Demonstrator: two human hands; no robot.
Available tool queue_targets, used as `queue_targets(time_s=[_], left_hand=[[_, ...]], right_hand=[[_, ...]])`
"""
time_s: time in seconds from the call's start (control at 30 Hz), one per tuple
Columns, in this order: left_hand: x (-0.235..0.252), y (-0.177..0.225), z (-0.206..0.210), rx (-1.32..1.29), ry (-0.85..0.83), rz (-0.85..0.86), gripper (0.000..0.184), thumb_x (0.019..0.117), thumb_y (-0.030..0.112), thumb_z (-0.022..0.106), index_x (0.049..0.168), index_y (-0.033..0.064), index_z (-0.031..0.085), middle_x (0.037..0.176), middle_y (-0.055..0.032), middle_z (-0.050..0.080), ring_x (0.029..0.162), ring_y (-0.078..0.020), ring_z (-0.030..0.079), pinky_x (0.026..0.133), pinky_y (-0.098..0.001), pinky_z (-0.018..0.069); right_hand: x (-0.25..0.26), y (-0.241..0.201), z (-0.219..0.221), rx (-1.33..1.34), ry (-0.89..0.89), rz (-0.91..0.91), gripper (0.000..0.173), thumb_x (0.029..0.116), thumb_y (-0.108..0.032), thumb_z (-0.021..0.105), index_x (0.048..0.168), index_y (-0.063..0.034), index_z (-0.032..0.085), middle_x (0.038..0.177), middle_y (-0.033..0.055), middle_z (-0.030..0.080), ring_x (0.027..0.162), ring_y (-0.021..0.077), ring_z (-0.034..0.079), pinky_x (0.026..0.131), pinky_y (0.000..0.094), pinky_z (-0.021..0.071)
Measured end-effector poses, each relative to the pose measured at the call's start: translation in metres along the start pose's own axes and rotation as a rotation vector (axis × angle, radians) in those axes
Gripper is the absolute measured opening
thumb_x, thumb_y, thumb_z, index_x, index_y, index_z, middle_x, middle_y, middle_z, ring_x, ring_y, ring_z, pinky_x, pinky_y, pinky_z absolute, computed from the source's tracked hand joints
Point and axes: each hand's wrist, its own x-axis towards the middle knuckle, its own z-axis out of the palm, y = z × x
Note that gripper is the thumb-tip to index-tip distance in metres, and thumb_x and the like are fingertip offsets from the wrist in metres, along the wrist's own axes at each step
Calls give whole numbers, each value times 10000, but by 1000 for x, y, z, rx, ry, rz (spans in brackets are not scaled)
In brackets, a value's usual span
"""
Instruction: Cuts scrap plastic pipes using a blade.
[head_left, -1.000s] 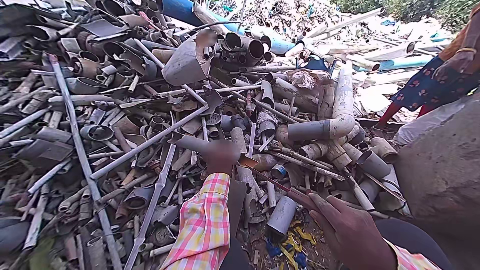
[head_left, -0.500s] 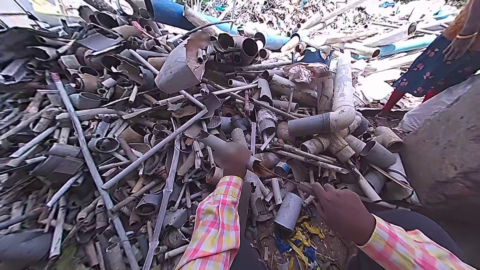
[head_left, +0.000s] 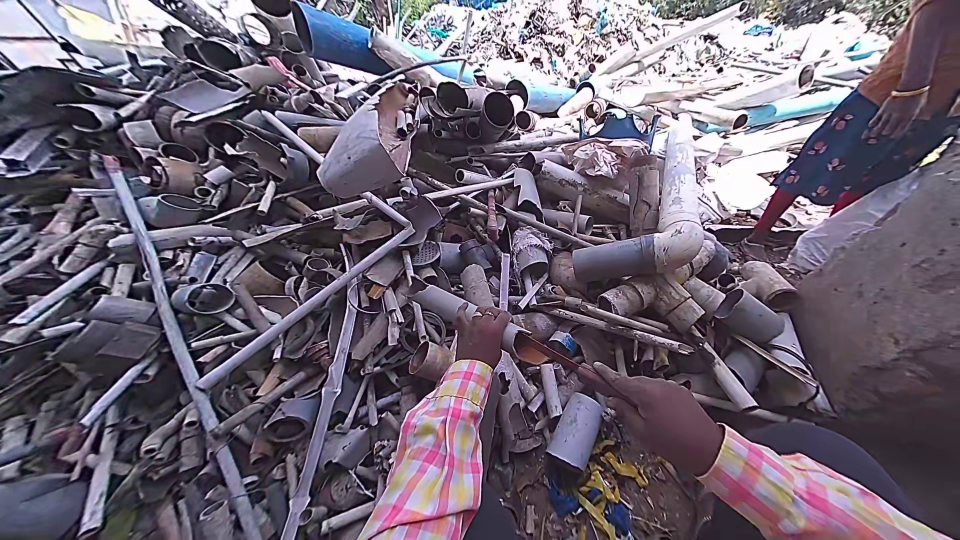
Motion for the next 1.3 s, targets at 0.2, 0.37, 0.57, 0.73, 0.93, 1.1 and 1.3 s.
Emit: queue_targets(time_s=[0.2, 0.37, 0.57, 0.73, 0.93, 1.1, 1.3], left_hand=[[-1, 9, 2, 23, -40, 60, 565, 825, -133, 622, 1337, 108, 637, 1365, -153, 630, 1362, -356, 522, 1199, -669, 158], [-2, 19, 2, 51, -129, 90, 590, 798, -129, 657, 1346, 85, 610, 1380, -165, 612, 1364, -365, 515, 1209, -662, 141], [-2, 24, 4, 43, -150, 132, 564, 811, -127, 653, 1333, 83, 617, 1377, -156, 617, 1375, -358, 505, 1207, -657, 148], [-2, 26, -1, 53, -209, 119, 608, 800, -105, 680, 1369, 91, 594, 1399, -155, 600, 1388, -357, 489, 1212, -657, 126], [-1, 24, 2, 53, -243, 118, 597, 803, -93, 694, 1365, 83, 596, 1385, -162, 608, 1377, -364, 497, 1210, -659, 126], [1, 25, 7, 53, -261, 138, 580, 816, -101, 672, 1361, 84, 599, 1369, -168, 618, 1379, -365, 494, 1215, -655, 119], [-3, 37, 1, 30, -295, 161, 631, 784, -20, 749, 1385, 62, 574, 1377, -189, 605, 1357, -386, 506, 1212, -656, 112]], right_hand=[[10, -2, 9, -17, -8, 6, 522, 1078, -350, 498, 1588, -258, 436, 1152, 190, 727, 1031, 398, 708, 875, 595, 541], [16, -9, 13, -156, -37, 76, 387, 1072, -364, 499, 1275, -48, 591, 1072, 207, 698, 964, 403, 713, 776, 566, 552], [22, -12, 10, -202, -99, 131, 439, 1090, -405, 444, 1236, -18, 590, 1057, 217, 694, 1001, 398, 707, 802, 559, 547], [26, -11, 7, -57, -196, 127, 461, 1091, -440, 459, 1239, -26, 597, 1044, 213, 676, 1016, 394, 675, 861, 582, 519], [22, -14, 0, -80, -159, 113, 463, 1083, -433, 486, 1357, -78, 599, 1102, 206, 704, 1048, 398, 684, 880, 597, 521], [18, -13, 4, -142, -96, 74, 501, 1080, -431, 488, 1504, -168, 537, 1142, 193, 726, 1047, 405, 702, 868, 600, 533], [18, -8, 10, -229, 21, 31, 482, 1072, -386, 501, 1492, -157, 558, 1097, 203, 730, 978, 405, 721, 789, 575, 555]])
